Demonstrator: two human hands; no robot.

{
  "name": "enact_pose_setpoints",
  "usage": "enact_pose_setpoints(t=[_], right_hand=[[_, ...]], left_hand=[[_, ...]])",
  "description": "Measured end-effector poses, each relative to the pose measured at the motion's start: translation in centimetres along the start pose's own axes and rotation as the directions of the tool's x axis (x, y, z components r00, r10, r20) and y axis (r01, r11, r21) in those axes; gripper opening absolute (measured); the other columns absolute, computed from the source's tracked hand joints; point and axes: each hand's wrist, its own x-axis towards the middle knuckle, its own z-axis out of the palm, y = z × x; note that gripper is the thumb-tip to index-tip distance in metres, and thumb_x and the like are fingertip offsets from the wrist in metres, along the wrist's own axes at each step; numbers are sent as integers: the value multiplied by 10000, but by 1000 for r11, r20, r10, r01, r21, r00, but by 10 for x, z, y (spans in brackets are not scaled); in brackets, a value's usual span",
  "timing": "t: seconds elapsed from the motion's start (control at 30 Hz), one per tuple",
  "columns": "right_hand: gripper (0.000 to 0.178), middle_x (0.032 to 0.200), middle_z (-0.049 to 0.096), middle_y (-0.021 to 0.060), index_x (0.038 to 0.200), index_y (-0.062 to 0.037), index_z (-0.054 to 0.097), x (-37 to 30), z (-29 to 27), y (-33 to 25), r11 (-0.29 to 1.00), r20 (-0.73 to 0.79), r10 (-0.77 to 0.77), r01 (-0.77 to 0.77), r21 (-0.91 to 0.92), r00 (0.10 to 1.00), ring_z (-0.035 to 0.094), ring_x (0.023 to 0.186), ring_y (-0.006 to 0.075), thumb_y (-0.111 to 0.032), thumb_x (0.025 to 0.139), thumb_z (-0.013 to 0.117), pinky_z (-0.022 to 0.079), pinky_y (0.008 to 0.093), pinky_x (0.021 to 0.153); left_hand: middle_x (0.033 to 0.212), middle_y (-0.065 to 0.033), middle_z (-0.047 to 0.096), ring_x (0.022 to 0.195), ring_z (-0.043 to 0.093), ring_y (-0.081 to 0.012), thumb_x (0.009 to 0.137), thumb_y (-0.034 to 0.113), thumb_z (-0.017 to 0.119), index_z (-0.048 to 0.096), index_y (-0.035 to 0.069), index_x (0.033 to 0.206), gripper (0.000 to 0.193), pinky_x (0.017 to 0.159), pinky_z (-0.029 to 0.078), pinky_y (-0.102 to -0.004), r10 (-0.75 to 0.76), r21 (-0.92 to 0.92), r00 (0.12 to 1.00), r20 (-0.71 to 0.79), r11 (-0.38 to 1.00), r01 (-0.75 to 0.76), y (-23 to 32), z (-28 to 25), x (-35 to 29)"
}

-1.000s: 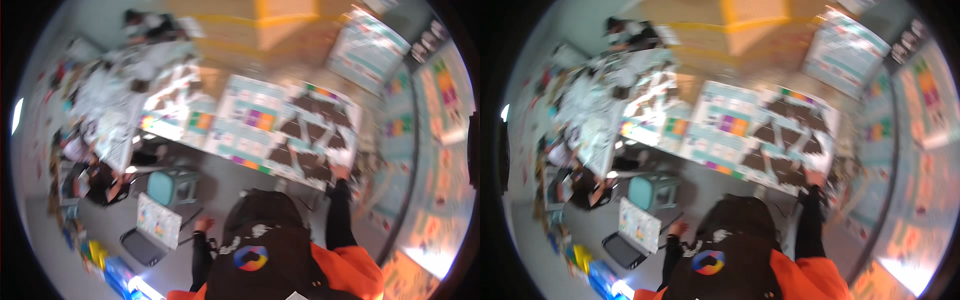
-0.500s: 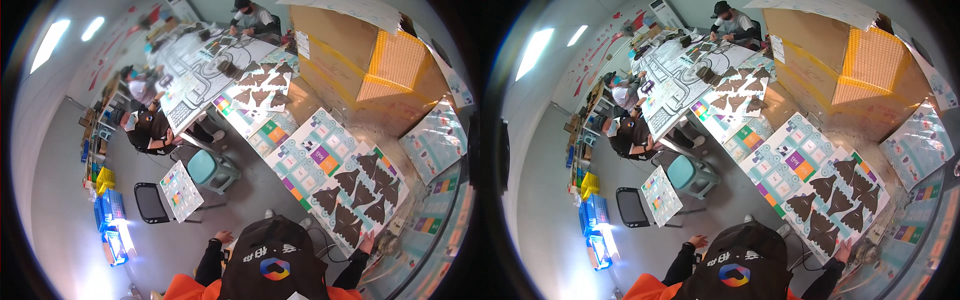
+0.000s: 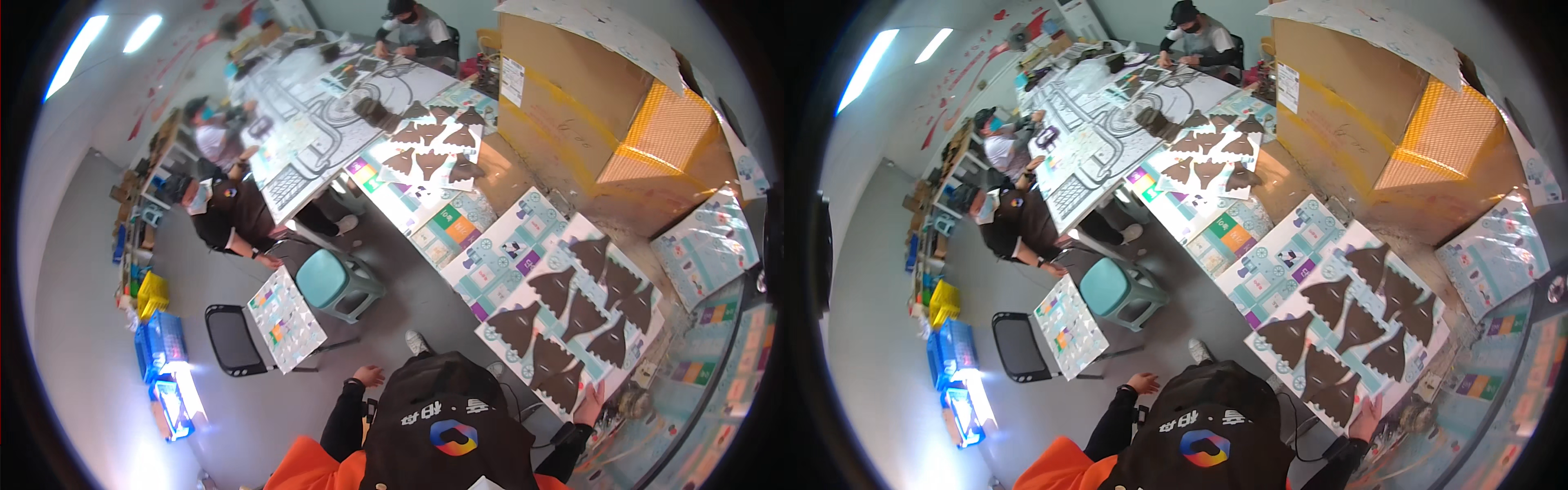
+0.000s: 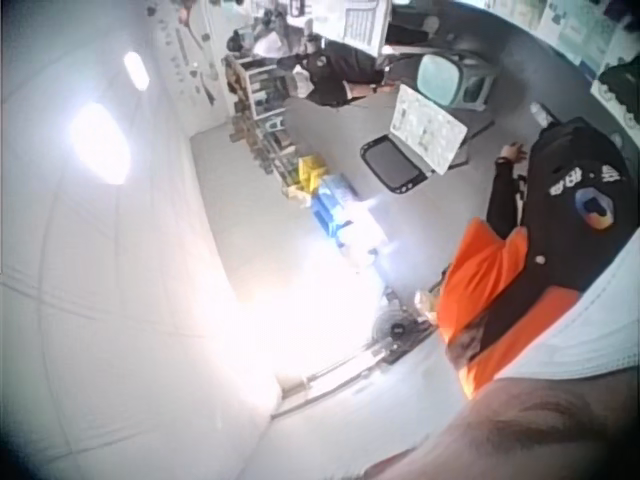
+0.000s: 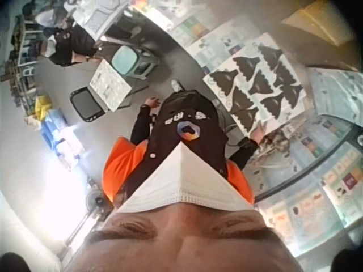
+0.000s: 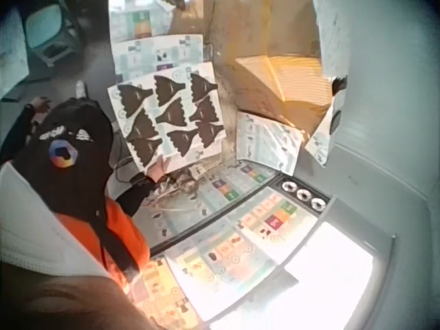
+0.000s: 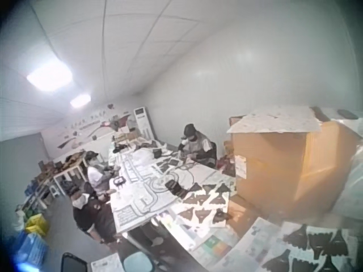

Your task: Applying adhesive to shoe lining components using a spray glue gun and stacking them.

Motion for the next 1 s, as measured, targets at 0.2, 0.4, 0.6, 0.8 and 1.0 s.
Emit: enact_pose_setpoints(t=[0.2, 0.4, 0.6, 0.8, 1.0], right_hand=[[571, 1329, 606, 126, 1502, 4, 379, -22, 145, 1, 999, 48, 52, -52, 4, 998, 584, 1206, 189, -1, 966, 575, 431, 324, 1060], [527, 1416, 547, 111, 1498, -2, 392, -9, 308, 18, 996, 210, 74, -62, -60, 975, 529, 1290, 206, 30, 981, 492, 400, 338, 1102], [491, 1356, 585, 124, 1462, 22, 415, 44, 501, 37, 997, 435, 24, -56, 59, 900, 588, 1199, 218, 31, 980, 508, 456, 340, 1035], [475, 1348, 589, 140, 1441, 57, 419, 120, 712, 68, 980, 510, -46, -61, 191, 859, 586, 1202, 224, 59, 973, 496, 450, 333, 1035], [442, 975, 671, 31, 1401, -41, 513, 208, 902, 120, 999, 459, -26, 41, -23, 888, 588, 667, 103, 2, 964, 563, 442, 260, 492]], left_hand=[[952, -157, 748, 756, 727, -263, 997, 323, 566, 574, 20, 1235, 386, 583, 555, -351, 69, 30, 998, 10, 997, -70, 29, -66, 38], [924, -183, 733, 723, 717, -289, 988, 287, 565, 561, 49, 1238, 344, 545, 543, -350, 44, -409, 997, 57, 912, -17, 20, -167, 59], [763, -150, 709, 577, 682, -250, 956, 236, 594, 580, 11, 1067, 251, 440, 501, -332, 563, 172, 785, -259, 826, -536, -30, -214, 46], [738, -119, 649, 651, 675, -249, 957, 196, 584, 598, 26, 1058, 198, 541, 549, -363, 277, -151, 904, -326, 929, -339, -88, -184, 19], [859, -127, 705, 732, 694, -240, 956, 215, 615, 657, 41, 1162, 272, 664, 568, -373, 584, 819, 791, -182, 535, -207, -79, -146, -2]])
